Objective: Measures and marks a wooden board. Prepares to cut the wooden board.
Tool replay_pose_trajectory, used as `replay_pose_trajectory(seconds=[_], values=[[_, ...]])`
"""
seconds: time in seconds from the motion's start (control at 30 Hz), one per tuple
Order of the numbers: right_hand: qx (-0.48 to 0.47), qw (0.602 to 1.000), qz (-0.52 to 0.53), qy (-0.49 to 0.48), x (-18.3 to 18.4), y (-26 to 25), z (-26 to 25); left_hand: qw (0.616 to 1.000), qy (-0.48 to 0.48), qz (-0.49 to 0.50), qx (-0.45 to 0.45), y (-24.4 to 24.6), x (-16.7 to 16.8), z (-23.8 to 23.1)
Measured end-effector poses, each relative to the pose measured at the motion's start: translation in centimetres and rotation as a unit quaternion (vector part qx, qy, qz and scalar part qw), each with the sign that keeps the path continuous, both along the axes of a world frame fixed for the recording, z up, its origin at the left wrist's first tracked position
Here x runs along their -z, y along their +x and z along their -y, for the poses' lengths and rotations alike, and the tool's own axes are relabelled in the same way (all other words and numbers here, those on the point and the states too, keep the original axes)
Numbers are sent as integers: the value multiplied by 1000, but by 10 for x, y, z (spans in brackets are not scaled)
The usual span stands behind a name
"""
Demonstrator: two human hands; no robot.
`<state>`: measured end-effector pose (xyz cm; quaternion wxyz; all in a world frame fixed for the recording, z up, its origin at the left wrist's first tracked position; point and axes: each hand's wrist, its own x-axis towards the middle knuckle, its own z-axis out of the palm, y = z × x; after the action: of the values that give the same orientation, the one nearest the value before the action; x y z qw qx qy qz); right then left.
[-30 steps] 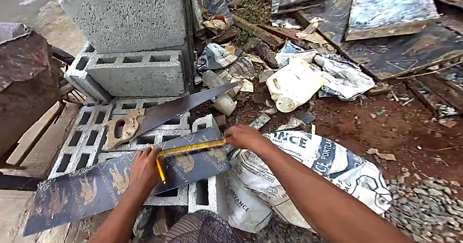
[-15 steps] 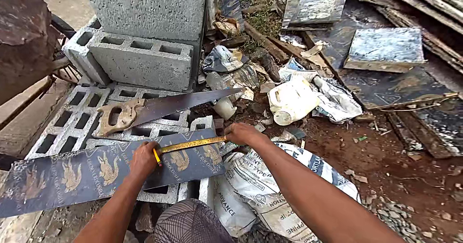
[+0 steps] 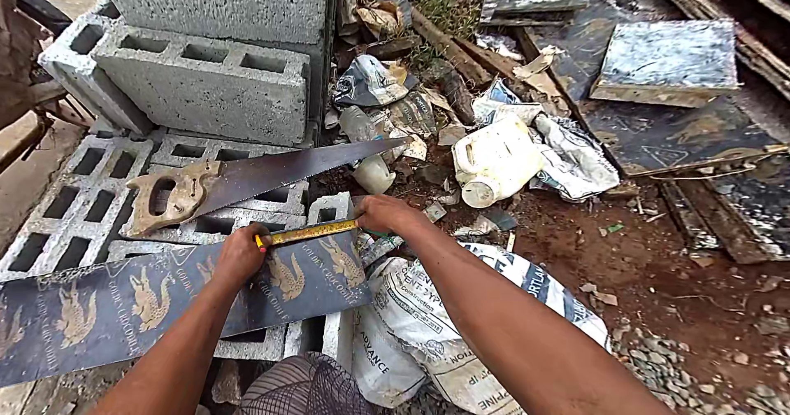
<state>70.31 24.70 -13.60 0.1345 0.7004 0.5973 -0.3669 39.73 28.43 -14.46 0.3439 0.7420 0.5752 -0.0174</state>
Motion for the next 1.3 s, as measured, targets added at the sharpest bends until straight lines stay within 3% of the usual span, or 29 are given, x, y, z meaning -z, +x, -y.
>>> replay_pose_trajectory(seconds=[0.13,0.47,1.0,1.2,1.3], values=[[-7,999,-49,-6,11,6,-4,999,5,46,-13,-6,9,-1],[-39,998,-47,-29,10,5,-14,992,58,103,-33,-16,23,5],[-36,998,-20,-49,4,-3,-17,992,44,95,-69,-17,19,6],[-15,999,8,-41,0,-6,-13,943,30,253,-216,-33,13,15],[-22,999,13,-26,1,-6,-11,924,65,276,-258,-47,-3,24]])
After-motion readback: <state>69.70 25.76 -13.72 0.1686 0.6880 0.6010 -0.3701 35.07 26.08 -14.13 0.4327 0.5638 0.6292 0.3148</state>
